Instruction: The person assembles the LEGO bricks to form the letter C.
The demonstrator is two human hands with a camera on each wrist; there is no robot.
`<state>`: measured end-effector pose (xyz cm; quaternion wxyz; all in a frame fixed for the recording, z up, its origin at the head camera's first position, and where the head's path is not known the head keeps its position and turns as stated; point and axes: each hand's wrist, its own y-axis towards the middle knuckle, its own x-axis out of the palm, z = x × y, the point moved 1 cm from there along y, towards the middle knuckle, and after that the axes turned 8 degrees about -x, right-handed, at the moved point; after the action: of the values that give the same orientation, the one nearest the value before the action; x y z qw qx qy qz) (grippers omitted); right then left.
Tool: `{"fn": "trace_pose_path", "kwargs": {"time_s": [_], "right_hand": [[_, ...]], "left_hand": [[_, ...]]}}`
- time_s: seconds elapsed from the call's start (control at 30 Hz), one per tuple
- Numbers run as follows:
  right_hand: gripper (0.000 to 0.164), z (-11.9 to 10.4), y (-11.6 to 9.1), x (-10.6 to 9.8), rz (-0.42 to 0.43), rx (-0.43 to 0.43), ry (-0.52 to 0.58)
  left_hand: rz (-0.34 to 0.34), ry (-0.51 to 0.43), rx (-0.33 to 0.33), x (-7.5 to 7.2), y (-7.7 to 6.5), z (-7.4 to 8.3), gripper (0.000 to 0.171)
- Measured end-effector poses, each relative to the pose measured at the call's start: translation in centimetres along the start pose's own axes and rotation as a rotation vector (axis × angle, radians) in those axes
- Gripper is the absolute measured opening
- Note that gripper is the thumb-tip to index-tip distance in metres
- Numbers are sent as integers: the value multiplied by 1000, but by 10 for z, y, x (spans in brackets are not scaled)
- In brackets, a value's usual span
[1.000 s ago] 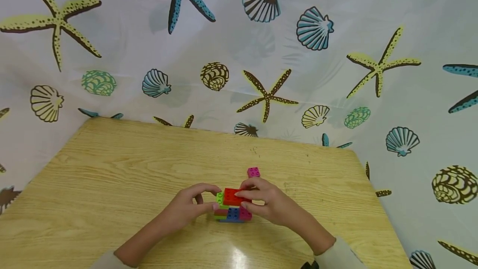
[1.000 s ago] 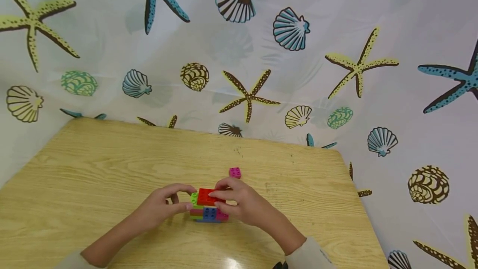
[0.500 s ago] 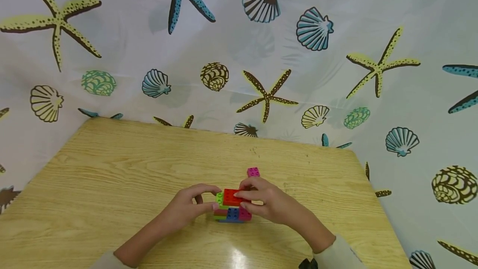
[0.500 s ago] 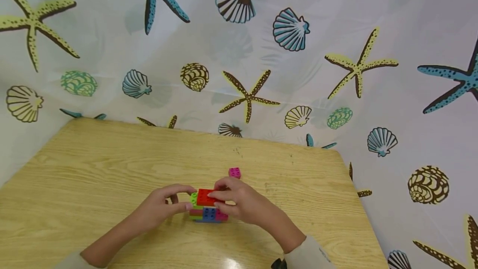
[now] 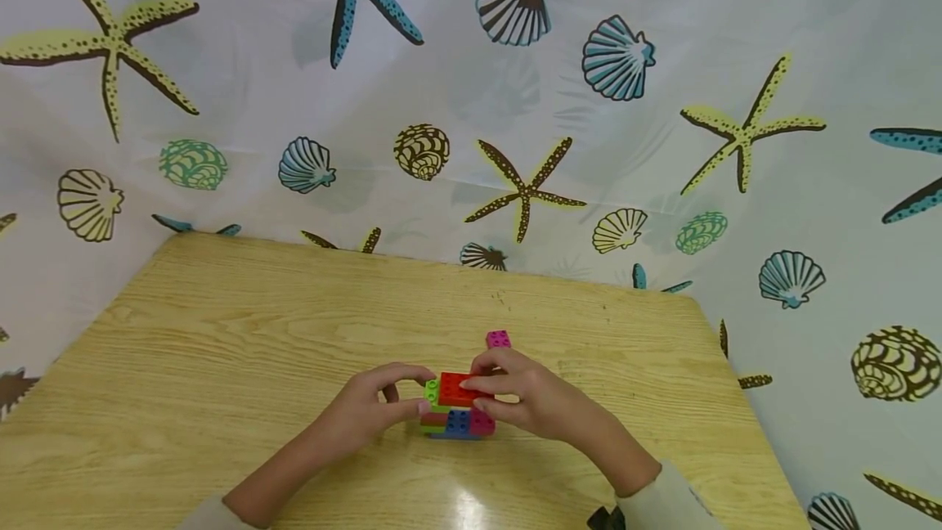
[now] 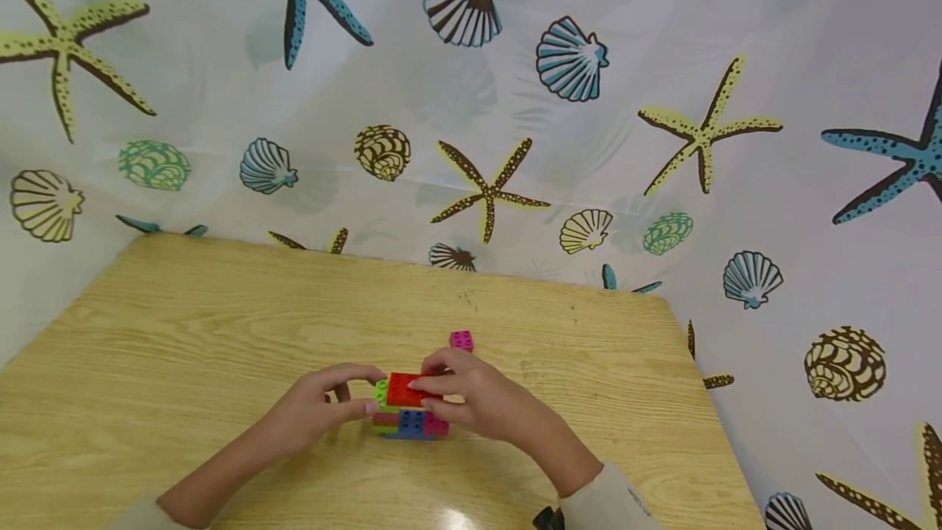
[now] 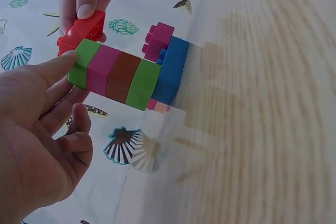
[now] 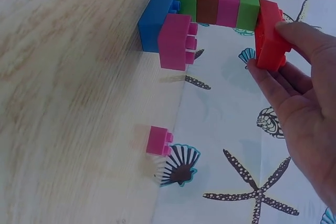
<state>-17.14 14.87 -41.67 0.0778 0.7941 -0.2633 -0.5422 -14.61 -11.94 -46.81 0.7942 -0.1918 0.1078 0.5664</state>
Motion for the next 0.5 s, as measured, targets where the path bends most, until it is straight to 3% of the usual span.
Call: {"fn": "trace_pose_path", "kwargs": {"time_s": [0.3,0.5], "right_hand": [[24,1,-8,4,63,168,123],[28,4,-10,11,141,209,207]], "left_hand": [[-11,15,36,0,-1,3,37],[-6,15,35,-1,-1,0,37]]}}
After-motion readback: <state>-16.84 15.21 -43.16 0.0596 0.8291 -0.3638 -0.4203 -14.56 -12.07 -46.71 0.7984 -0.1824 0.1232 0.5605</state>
